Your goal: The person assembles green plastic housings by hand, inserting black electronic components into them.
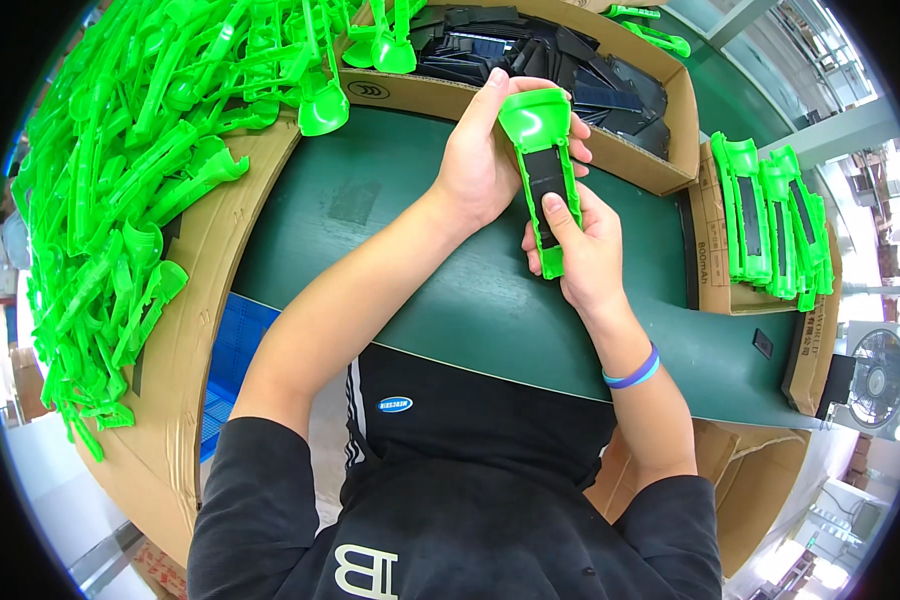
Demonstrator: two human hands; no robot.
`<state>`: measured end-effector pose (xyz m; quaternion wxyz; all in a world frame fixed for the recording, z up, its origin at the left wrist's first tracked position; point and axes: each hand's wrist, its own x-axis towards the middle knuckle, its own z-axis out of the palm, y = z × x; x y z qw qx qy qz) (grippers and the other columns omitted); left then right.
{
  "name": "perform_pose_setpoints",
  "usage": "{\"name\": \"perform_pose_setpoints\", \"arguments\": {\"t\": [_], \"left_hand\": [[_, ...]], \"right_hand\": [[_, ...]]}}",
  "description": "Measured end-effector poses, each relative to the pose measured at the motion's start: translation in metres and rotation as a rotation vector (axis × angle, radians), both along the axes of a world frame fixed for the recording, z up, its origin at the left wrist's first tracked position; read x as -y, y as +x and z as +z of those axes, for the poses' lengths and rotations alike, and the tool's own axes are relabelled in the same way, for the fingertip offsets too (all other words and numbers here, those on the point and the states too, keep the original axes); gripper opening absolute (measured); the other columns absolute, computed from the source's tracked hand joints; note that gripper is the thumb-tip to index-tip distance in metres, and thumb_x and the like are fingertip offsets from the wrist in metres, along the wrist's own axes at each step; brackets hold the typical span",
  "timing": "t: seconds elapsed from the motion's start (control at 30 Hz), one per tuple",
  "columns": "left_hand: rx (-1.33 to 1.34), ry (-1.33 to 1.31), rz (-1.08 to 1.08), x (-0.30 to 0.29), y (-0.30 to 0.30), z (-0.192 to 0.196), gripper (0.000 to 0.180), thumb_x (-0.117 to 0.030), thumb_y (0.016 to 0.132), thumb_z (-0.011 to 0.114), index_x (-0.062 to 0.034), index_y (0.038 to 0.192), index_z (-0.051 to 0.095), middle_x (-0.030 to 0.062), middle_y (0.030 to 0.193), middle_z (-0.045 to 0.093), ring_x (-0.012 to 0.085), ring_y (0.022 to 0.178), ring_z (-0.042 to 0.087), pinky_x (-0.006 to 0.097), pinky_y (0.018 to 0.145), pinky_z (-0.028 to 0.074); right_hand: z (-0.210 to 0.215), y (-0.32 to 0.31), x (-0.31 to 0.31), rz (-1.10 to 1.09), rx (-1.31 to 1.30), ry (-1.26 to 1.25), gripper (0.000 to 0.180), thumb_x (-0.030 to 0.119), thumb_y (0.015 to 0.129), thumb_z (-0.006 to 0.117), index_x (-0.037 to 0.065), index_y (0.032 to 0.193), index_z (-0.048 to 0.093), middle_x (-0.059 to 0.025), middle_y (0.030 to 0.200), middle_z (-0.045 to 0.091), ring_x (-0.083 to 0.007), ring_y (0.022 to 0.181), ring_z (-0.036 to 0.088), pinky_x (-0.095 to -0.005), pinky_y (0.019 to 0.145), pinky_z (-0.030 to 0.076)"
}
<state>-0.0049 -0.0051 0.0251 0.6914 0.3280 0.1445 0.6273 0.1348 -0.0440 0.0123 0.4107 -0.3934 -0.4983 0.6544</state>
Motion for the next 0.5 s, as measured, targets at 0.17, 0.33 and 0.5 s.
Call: {"name": "perform_pose_setpoints", "arguments": {"t": [0.17, 0.33, 0.5], "left_hand": [[0.036, 0.006, -0.047, -0.0004, 0.0016, 0.002, 0.055, -0.05, 0.092, 0.029, -0.0005, 0.106, 0.049, 0.0178, 0.089, 0.059, 0.0284, 0.079, 0.058, 0.041, 0.074, 0.049], [0.054, 0.018, -0.061, -0.0019, -0.0013, -0.0012, 0.055, -0.049, 0.093, 0.028, 0.0, 0.107, 0.049, 0.017, 0.088, 0.058, 0.0265, 0.077, 0.058, 0.04, 0.072, 0.049], [0.067, 0.035, -0.057, -0.0016, -0.0038, -0.0014, 0.058, -0.052, 0.092, 0.028, 0.0005, 0.108, 0.048, 0.0158, 0.088, 0.057, 0.0242, 0.077, 0.057, 0.039, 0.07, 0.049]], "right_hand": [[0.0002, 0.0044, -0.0024, 0.079, -0.039, -0.036, 0.02, 0.021, 0.093, 0.049, 0.002, 0.093, 0.052, -0.0084, 0.065, 0.058, -0.0129, 0.047, 0.053, -0.024, 0.044, 0.043], [0.0007, 0.0054, -0.0016, 0.169, -0.176, -0.036, 0.033, 0.032, 0.092, 0.048, 0.001, 0.101, 0.051, -0.0117, 0.073, 0.06, -0.0148, 0.054, 0.056, -0.0247, 0.05, 0.046], [-0.003, 0.0093, -0.0042, 0.221, -0.287, -0.086, 0.052, 0.048, 0.093, 0.035, 0.0, 0.109, 0.048, -0.0167, 0.081, 0.062, -0.0195, 0.062, 0.06, -0.0281, 0.055, 0.049]]}}
